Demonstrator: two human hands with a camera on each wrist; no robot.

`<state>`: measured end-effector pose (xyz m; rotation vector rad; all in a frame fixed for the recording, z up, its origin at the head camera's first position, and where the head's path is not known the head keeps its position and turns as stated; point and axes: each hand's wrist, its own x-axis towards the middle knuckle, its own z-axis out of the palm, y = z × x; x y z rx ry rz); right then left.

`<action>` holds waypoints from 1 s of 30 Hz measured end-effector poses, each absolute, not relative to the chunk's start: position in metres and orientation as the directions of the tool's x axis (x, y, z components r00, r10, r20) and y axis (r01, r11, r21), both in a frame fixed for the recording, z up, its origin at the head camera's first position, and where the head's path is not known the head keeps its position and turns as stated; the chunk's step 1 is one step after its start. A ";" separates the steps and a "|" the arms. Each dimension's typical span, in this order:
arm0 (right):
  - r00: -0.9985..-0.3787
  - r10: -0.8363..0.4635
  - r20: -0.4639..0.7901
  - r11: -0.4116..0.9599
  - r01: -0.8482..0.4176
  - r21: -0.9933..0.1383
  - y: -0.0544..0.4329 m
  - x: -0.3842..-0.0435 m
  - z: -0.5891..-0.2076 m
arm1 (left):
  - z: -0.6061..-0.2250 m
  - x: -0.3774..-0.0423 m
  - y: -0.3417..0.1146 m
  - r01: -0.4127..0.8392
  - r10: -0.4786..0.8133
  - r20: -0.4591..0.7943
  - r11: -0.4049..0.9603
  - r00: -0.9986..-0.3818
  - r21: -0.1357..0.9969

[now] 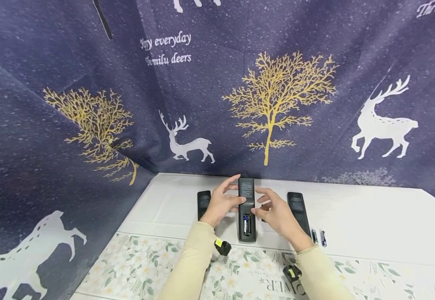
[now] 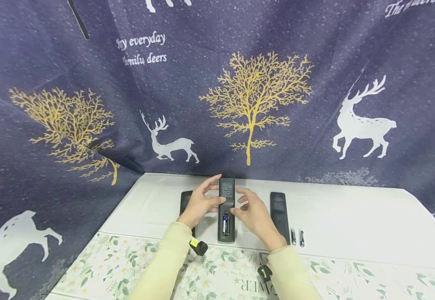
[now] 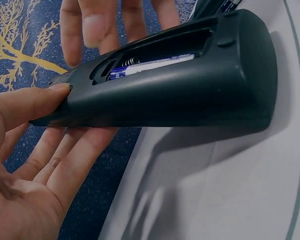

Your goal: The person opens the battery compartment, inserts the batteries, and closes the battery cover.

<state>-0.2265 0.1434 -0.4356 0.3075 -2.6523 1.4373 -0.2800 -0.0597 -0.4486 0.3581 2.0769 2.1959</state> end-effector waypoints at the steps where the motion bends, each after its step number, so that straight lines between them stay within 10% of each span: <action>1: -0.971 -0.124 0.202 0.545 -0.237 -0.804 0.146 -0.226 -0.435 | -0.449 -0.280 -0.059 0.086 0.230 0.099 -0.067 -0.968 0.994; 30: -0.880 -0.440 0.180 0.801 -0.475 -0.365 0.190 -0.224 -0.429 | -0.449 -0.281 -0.060 0.086 0.227 0.096 -0.057 -0.969 0.995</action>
